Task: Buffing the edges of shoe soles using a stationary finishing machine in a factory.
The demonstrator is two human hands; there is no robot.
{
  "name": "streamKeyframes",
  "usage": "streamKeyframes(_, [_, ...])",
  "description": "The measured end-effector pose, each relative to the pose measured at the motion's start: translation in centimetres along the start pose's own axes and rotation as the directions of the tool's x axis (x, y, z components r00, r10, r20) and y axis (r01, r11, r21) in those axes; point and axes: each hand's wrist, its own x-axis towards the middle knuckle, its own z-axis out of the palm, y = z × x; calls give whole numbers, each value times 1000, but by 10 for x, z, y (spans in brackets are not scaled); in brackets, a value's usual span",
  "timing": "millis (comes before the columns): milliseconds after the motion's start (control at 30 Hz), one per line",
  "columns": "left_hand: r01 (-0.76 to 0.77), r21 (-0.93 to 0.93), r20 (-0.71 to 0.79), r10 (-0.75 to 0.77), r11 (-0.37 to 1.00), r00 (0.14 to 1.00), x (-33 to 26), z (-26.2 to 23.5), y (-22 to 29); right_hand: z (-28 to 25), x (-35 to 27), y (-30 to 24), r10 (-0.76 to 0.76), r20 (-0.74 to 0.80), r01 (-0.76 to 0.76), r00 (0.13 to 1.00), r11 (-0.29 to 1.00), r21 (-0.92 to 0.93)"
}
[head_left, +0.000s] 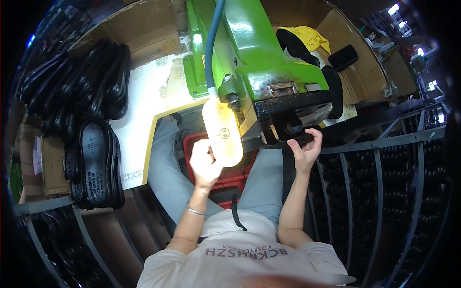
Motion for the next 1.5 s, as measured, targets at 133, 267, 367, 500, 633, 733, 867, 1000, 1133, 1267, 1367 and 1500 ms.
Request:
streamKeyframes(133, [226,-353,37,-228,908,973,-1,-30,-1,30,1,-41,-176,140,189,974,978,-89])
streamKeyframes(267, [85,-125,130,-68,989,989,-7,-35,2,26,1,-17,-67,122,46,990,984,170])
streamKeyframes(367, [190,-294,-20,-205,937,979,-14,8,13,2,5,33,27,69,-43,997,968,248])
streamKeyframes(500, [131,-225,-63,-149,965,987,-20,42,-7,0,7,64,157,36,-156,987,884,441])
streamKeyframes(633, [21,-22,-40,-22,1000,999,-15,45,-10,7,8,62,180,48,-182,983,875,449])
streamKeyframes(733, [6,-16,-23,-6,1000,1000,-15,33,-15,5,15,39,128,40,-134,991,933,333])
streamKeyframes(867, [-88,11,-68,89,996,994,-4,16,2,-5,22,11,-33,36,34,999,999,-7])
streamKeyframes(1000, [81,-73,-14,-82,994,997,1,-2,9,6,22,-47,-191,110,211,975,953,-216])
streamKeyframes(1133, [74,-420,-117,-135,904,984,-8,-23,-15,33,12,-53,-228,155,247,961,961,-122])
streamKeyframes(1267, [-182,-173,79,198,968,977,-26,-26,-2,69,-21,-44,129,31,-131,991,924,360])
streamKeyframes(1367, [-463,-152,337,486,873,807,-30,18,22,66,-50,-81,347,217,-409,912,786,464])
streamKeyframes(1500, [-411,-179,242,445,894,862,-33,49,46,18,-9,-71,382,102,-387,919,813,435])
